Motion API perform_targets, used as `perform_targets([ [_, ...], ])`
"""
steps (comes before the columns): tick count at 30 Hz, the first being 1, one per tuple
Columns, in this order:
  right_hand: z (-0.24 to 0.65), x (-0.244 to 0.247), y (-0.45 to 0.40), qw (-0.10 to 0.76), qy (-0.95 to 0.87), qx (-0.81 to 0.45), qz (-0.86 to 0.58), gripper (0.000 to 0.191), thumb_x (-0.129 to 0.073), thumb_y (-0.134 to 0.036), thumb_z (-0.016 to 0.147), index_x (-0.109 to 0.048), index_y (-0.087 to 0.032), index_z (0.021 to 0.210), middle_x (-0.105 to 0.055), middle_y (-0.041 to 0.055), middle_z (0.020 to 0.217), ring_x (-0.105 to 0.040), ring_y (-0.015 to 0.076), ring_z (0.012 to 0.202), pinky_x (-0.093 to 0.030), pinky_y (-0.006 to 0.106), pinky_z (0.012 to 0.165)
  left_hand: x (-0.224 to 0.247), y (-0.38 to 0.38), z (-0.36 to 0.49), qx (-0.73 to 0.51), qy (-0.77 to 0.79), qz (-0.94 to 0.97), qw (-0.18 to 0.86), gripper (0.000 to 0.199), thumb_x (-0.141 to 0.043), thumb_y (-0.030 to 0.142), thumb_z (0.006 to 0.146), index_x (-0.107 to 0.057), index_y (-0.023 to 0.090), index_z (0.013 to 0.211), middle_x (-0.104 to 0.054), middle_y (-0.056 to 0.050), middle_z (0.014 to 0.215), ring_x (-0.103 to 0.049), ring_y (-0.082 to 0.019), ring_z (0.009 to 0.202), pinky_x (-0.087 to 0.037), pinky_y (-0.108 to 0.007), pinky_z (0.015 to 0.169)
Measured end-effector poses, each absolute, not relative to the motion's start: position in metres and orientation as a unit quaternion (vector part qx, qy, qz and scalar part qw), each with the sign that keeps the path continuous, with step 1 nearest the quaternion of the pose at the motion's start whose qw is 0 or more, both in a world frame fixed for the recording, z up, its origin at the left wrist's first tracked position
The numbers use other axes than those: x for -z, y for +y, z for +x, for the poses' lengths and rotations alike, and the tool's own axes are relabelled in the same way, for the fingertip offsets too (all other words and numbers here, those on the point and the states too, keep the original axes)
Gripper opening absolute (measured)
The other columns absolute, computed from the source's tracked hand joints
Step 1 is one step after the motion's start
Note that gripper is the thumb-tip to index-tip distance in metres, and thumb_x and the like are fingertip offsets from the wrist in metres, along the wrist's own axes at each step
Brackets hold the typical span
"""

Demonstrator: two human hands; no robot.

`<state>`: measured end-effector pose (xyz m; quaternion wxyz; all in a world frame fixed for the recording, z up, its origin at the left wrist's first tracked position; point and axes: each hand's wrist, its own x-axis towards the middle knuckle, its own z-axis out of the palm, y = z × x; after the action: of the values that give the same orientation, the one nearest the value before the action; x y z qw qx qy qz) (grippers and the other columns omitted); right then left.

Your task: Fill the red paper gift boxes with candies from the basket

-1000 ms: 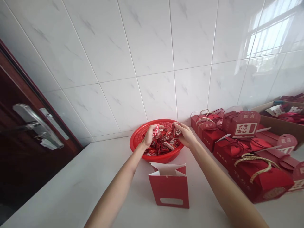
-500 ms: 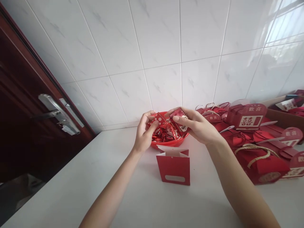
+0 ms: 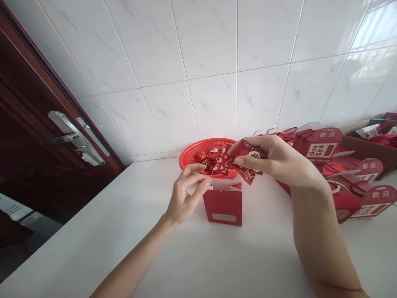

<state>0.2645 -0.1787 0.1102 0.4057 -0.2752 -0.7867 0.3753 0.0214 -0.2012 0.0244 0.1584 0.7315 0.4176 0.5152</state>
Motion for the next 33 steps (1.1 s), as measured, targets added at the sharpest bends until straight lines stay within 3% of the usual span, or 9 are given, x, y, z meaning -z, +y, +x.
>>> perform_targets([
  [6, 0.255, -0.106, -0.177, 0.323, -0.845, -0.306, -0.296, 0.018, -0.058, -0.021, 0.087, -0.055, -0.018, 0.069, -0.048, -0.0056, 0.059, -0.039, 0.0076, 0.052, -0.028, 0.024, 0.048, -0.005, -0.197, 0.026, -0.498, 0.477, 0.674, 0.264, 0.023, -0.067, 0.04, 0.089, -0.077, 0.023, 0.1, -0.07, -0.007, 0.11, -0.063, -0.023, 0.109, -0.052, -0.036, 0.096],
  [12, 0.245, -0.098, -0.171, 0.266, -0.87, -0.246, -0.333, 0.022, -0.054, -0.012, 0.084, -0.043, -0.02, 0.066, -0.043, -0.0072, 0.056, -0.033, 0.0071, 0.05, -0.025, 0.025, 0.047, -0.012, -0.191, 0.025, -0.461, 0.503, 0.636, 0.36, 0.041, -0.075, 0.033, 0.076, -0.074, 0.021, 0.115, -0.072, -0.008, 0.117, -0.067, -0.02, 0.089, -0.053, -0.037, 0.092],
  [21, 0.235, -0.096, -0.167, 0.351, -0.825, -0.346, -0.278, 0.008, -0.052, -0.016, 0.088, -0.056, -0.018, 0.081, -0.061, -0.0024, 0.068, -0.054, 0.0109, 0.058, -0.038, 0.024, 0.054, -0.011, -0.19, 0.025, -0.45, 0.507, 0.621, 0.393, 0.051, -0.074, 0.036, 0.076, -0.071, 0.017, 0.123, -0.069, -0.002, 0.083, -0.063, -0.019, 0.083, -0.05, -0.033, 0.086],
  [29, 0.219, -0.082, -0.155, 0.272, -0.88, -0.263, -0.287, 0.02, -0.048, -0.008, 0.088, -0.043, -0.02, 0.073, -0.051, -0.0044, 0.063, -0.04, 0.0091, 0.055, -0.027, 0.025, 0.051, -0.013, -0.191, 0.026, -0.447, 0.468, 0.653, 0.392, 0.03, -0.068, 0.034, 0.081, -0.077, 0.02, 0.106, -0.064, -0.001, 0.074, -0.058, -0.017, 0.076, -0.049, -0.03, 0.078],
  [33, 0.218, -0.081, -0.154, 0.284, -0.878, -0.255, -0.288, 0.022, -0.048, -0.008, 0.088, -0.041, -0.02, 0.072, -0.043, -0.0058, 0.063, -0.034, 0.0085, 0.054, -0.024, 0.026, 0.05, -0.009, -0.189, 0.024, -0.455, 0.483, 0.628, 0.407, 0.044, -0.07, 0.035, 0.078, -0.073, 0.021, 0.12, -0.063, 0.0, 0.073, -0.058, -0.017, 0.076, -0.048, -0.031, 0.079],
])
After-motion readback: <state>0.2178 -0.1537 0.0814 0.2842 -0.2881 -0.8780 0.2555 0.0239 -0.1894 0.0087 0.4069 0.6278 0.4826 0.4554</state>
